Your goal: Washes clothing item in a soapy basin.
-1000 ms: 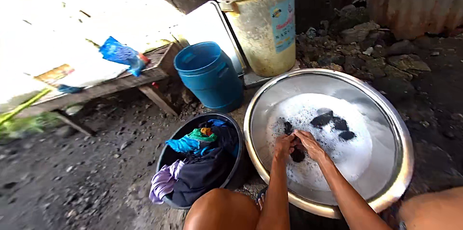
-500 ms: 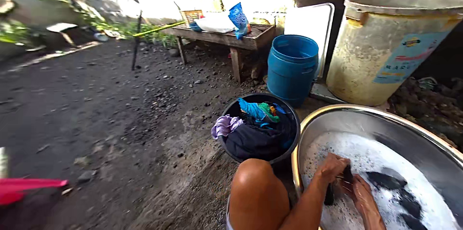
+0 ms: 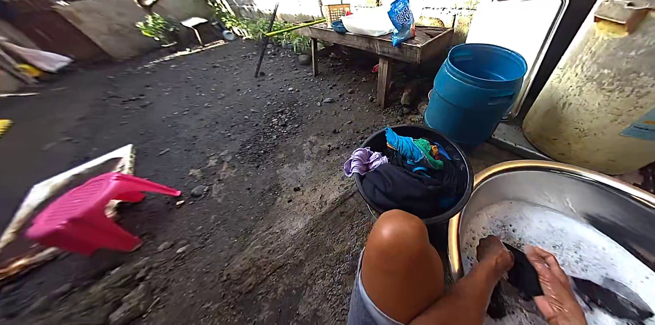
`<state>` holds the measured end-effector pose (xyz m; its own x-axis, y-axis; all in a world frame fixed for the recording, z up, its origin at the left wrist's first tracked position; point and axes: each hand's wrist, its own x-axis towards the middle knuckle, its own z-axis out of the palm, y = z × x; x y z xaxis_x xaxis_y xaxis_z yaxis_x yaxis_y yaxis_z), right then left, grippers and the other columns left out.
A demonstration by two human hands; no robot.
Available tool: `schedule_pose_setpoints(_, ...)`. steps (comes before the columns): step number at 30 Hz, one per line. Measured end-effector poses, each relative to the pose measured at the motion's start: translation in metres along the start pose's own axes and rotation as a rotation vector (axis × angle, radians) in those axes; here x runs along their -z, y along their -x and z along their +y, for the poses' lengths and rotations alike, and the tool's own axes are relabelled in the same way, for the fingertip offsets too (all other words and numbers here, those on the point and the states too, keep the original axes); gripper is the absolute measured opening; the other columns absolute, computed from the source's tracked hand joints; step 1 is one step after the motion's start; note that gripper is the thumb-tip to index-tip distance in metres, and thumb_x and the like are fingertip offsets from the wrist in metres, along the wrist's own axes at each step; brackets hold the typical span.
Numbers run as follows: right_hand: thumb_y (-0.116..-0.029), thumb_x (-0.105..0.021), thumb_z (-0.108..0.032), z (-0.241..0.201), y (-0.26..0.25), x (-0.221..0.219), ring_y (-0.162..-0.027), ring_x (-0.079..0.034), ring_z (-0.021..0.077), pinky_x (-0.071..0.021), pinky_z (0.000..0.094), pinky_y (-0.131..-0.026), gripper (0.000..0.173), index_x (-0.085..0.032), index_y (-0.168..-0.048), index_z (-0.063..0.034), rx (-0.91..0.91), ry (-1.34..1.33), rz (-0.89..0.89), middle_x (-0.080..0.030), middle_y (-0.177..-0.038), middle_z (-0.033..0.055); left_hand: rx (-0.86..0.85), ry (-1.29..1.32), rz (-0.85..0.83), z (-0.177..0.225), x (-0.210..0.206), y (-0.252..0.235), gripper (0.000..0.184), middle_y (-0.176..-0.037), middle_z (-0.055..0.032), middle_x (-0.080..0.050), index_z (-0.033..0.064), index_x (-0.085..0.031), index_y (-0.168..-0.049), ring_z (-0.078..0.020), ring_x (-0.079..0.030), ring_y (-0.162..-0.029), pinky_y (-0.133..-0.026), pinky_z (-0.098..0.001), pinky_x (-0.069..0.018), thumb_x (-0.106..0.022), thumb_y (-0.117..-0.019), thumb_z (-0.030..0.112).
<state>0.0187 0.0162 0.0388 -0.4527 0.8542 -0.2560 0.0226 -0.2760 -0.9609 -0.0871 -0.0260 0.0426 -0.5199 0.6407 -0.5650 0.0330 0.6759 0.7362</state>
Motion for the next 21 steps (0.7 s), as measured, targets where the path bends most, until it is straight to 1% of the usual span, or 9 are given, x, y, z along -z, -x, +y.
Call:
schedule_pose_setpoints(2,-0.0976,-0.065,-0.008,0.017,-0.010,0.004,-0.086,-0.064,0.0202,-0.0551,0.0413,-0.079,0.053,-0.042,-0.144,-0.0021,-0.011,0.181,-0.013,-0.065,-0.108,0.0194,0.029,0.031,0.009,0.009,0.002,0.002,0.048,-0.135,-0.0300,-0.059,-0.0073,-0.057,-0.133,-0.0428,-0.058,-0.127,-0.103,-0.0592,-0.0480,-0.064,-0.0982,0.025)
schedule_pose_setpoints(4,-0.0972,-0.064,-0.003,0.029,-0.017,0.021,-0.096,-0.064,0.0262,-0.0541,0.0453,-0.086,0.051,-0.046,-0.144,0.0008,-0.054,0.267,-0.008,-0.065,-0.116,0.0249,-0.010,0.102,0.002,0.012,0.002,-0.001,0.045,-0.132,-0.0314,-0.060,-0.0080,-0.056,-0.133,-0.0434,-0.059,-0.124,-0.102,-0.0593,-0.0483,-0.061,-0.0996,0.022)
schedule_pose_setpoints(8,-0.1073,-0.048,-0.011,0.032,-0.006,0.031,-0.086,-0.064,0.0142,-0.0564,0.0356,-0.078,0.026,-0.063,-0.121,0.0044,-0.160,0.257,-0.017,-0.068,-0.101,0.0122,-0.129,0.248,-0.100,0.017,0.002,0.001,0.037,-0.121,-0.0293,-0.062,-0.0096,-0.054,-0.129,-0.0368,-0.063,-0.111,-0.095,-0.0522,-0.0511,-0.055,-0.1009,0.014)
schedule_pose_setpoints(11,-0.1134,-0.029,-0.025,0.019,0.000,0.023,-0.096,-0.067,0.0149,-0.0585,0.0363,-0.086,0.041,-0.055,-0.132,0.0007,-0.138,-0.031,-0.044,-0.068,-0.109,0.0099,-0.217,0.308,-0.199,0.029,0.009,0.010,0.028,-0.113,-0.0243,-0.063,-0.0089,-0.059,-0.122,-0.0286,-0.061,-0.101,-0.089,-0.0457,-0.0508,-0.053,-0.1034,0.012)
schedule_pose_setpoints(13,-0.1124,-0.023,-0.047,0.004,0.001,0.023,-0.101,-0.068,0.0192,-0.0583,0.0404,-0.088,0.057,-0.051,-0.137,-0.0035,-0.167,-0.170,-0.067,-0.069,-0.114,0.0120,-0.346,0.251,-0.178,0.026,0.005,-0.007,0.029,-0.108,-0.0270,-0.065,-0.0086,-0.060,-0.118,-0.0343,-0.065,-0.097,-0.083,-0.0515,-0.0541,-0.058,-0.0990,0.013)
schedule_pose_setpoints(14,-0.1118,-0.025,-0.047,0.000,0.001,0.027,-0.102,-0.068,0.0198,-0.0574,0.0409,-0.090,0.057,-0.050,-0.138,-0.0043,-0.150,-0.144,-0.093,-0.069,-0.115,0.0124,-0.321,0.214,-0.151,0.032,0.005,-0.009,0.030,-0.109,-0.0284,-0.066,-0.0082,-0.061,-0.119,-0.0383,-0.065,-0.101,-0.085,-0.0560,-0.0538,-0.059,-0.0965,0.011)
schedule_pose_setpoints(16,-0.1070,-0.048,-0.020,-0.001,-0.003,0.037,-0.098,-0.067,0.0194,-0.0577,0.0407,-0.088,0.032,-0.054,-0.132,-0.0017,-0.047,0.027,-0.180,-0.068,-0.110,0.0125,-0.240,0.162,-0.092,0.040,0.006,-0.010,0.031,-0.113,-0.0287,-0.065,-0.0062,-0.062,-0.120,-0.0409,-0.063,-0.107,-0.089,-0.0600,-0.0512,-0.061,-0.0937,0.010)
schedule_pose_setpoints(18,-0.0979,-0.063,-0.003,-0.003,-0.005,0.037,-0.091,-0.067,0.0193,-0.0573,0.0403,-0.084,0.026,-0.059,-0.123,0.0009,-0.016,0.235,-0.151,-0.070,-0.105,0.0141,-0.189,0.182,-0.091,0.040,0.005,-0.009,0.027,-0.111,-0.0262,-0.065,-0.0044,-0.062,-0.118,-0.0379,-0.063,-0.103,-0.086,-0.0577,-0.0511,-0.059,-0.0942,0.009)
schedule_pose_setpoints(21,-0.0995,-0.056,-0.001,0.003,-0.004,0.029,-0.088,-0.064,0.0283,-0.0535,0.0466,-0.077,0.027,-0.061,-0.126,0.0028,-0.100,0.480,0.092,-0.066,-0.110,0.0228,-0.242,0.260,-0.346,0.038,0.005,0.002,0.028,-0.107,-0.0206,-0.065,-0.0001,-0.061,-0.124,-0.0290,-0.063,-0.092,-0.079,-0.0485,-0.0530,-0.056,-0.0971,0.006)
